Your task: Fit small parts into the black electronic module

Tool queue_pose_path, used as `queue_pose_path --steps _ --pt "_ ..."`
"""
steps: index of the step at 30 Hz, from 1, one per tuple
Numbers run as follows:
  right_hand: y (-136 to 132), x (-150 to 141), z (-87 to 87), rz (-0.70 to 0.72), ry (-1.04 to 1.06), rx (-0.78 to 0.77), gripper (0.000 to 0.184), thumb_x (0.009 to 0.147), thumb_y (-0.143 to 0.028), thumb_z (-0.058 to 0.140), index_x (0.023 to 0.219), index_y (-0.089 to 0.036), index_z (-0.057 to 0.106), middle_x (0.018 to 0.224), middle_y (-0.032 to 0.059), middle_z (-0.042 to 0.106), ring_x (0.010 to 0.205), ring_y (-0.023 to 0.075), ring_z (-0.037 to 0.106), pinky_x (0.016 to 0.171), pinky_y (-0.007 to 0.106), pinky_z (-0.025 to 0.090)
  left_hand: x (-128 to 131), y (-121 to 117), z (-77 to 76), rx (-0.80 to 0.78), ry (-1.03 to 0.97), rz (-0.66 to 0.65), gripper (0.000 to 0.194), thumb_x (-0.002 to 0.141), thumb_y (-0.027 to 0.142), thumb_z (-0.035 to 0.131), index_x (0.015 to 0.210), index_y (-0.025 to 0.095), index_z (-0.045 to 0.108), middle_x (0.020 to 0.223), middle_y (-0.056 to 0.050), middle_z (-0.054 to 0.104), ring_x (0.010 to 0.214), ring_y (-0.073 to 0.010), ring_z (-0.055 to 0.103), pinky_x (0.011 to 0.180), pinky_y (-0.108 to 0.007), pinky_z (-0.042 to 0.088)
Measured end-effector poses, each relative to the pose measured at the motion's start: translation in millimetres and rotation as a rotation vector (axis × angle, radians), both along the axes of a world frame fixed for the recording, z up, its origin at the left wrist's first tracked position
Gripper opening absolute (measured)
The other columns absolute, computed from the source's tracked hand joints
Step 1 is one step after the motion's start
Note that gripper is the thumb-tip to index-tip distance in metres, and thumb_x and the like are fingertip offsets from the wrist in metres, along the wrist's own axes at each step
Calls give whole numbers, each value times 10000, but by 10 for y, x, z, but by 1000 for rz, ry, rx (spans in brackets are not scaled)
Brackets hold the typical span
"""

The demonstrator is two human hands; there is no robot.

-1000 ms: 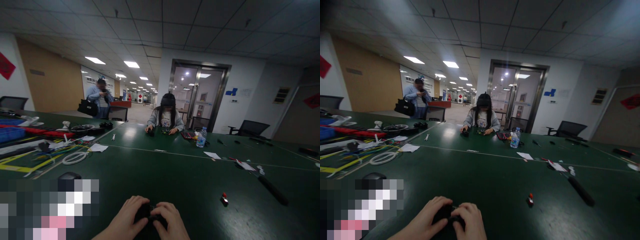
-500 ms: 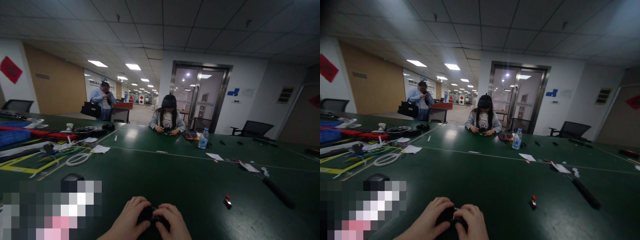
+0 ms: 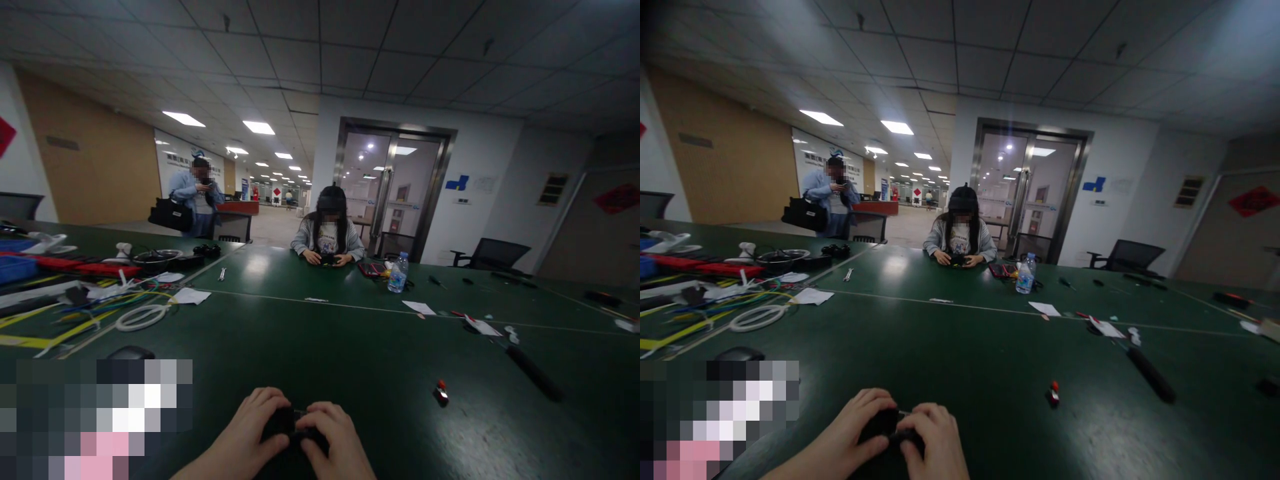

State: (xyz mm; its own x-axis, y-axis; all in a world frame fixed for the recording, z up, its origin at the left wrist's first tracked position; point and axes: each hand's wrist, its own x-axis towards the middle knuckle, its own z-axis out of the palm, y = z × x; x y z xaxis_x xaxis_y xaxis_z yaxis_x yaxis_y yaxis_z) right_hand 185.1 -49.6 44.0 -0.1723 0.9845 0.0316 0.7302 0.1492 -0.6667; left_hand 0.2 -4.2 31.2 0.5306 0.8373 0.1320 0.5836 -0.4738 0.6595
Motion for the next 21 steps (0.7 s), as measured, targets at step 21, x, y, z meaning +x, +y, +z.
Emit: queue_pose_path --steps 21 --pt "21 4 -19 2 42 13 242 704 -183 580 933 -246 629 1060 18 600 1036 208 515 890 300 359 -58 7 88 -126 -7 -66 438 714 183 576 1146 242 526 1196 -42 533 1122 -242 434 984 -384 316"
